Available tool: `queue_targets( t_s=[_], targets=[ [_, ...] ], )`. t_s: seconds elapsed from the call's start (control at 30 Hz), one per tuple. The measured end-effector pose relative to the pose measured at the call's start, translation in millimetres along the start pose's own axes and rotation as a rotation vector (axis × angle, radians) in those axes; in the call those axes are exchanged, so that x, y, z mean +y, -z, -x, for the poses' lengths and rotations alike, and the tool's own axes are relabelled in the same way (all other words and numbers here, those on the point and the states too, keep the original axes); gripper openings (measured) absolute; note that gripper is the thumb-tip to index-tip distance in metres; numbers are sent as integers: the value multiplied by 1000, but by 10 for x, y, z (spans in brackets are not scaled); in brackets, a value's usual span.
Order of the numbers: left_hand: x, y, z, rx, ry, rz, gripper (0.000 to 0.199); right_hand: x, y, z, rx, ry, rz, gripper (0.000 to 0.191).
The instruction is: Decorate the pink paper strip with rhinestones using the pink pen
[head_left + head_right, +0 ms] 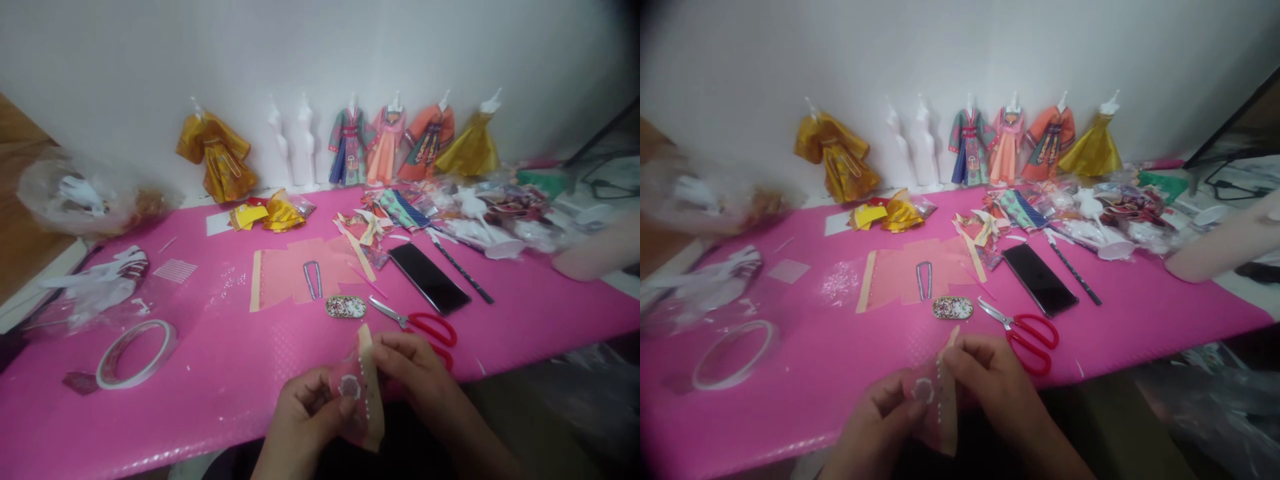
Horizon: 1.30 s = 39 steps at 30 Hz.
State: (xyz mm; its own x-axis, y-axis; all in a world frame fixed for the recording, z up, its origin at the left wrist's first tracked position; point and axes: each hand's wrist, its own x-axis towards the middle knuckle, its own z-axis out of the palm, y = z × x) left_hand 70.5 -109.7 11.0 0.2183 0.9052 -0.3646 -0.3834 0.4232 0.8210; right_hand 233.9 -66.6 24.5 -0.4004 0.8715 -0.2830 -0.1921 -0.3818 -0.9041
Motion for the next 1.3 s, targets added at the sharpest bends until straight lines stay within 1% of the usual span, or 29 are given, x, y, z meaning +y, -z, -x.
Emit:
queue_targets(
  t_s=[0.1, 0.13, 0.23, 0.33, 0.43, 0.5, 0.6, 0.7, 0.8, 0.9, 1.0, 1.07, 1.17, 1.2, 1.3],
  targets=[
    [4, -16, 3, 26, -30, -39, 21, -74, -28, 30, -104, -15, 49, 18],
    [6, -19, 4, 33, -37, -40, 21, -85, -40, 38, -111, -22, 79, 14],
    [9, -22, 5, 42, -28, -31, 18, -78, -72, 52, -82, -46, 129, 10],
    [-2, -15, 12, 52, -22, -37, 21, -41, -86, 51, -53, -45, 156, 11],
    [-12, -13, 22, 56, -28, -26, 19, -14, -90, 47, -42, -42, 211, 16],
    [-6, -19, 25, 51, -36, -21, 17, -14, -97, 50, -48, -42, 200, 17],
    [19, -41, 24, 52, -22, -14, 21, -38, -116, 62, -67, -56, 152, 13],
    [40, -62, 28, 51, -17, -13, 22, -66, -133, 70, -49, -80, 177, 15],
    [43, -65, 40, 27, -24, -18, 20, -71, -132, 60, -40, -70, 190, 20],
    [39, -57, 48, 12, -39, -26, 18, -51, -117, 44, -48, -46, 173, 15],
    [37, -49, 40, 14, -53, -24, 17, -21, -104, 37, -10, -48, 188, 16],
    [38, -51, 25, -15, -51, -12, 15, -7, -101, 38, 20, -51, 197, 18],
    [42, -65, 3, -66, -40, 10, 16, -12, -104, 39, 28, -36, 186, 17],
    [43, -69, 1, -54, -34, 18, 16, -22, -105, 39, 23, -32, 173, 17],
    [46, -64, 14, 38, -13, 27, 19, -58, -101, 39, -43, -29, 73, 23]
  ],
)
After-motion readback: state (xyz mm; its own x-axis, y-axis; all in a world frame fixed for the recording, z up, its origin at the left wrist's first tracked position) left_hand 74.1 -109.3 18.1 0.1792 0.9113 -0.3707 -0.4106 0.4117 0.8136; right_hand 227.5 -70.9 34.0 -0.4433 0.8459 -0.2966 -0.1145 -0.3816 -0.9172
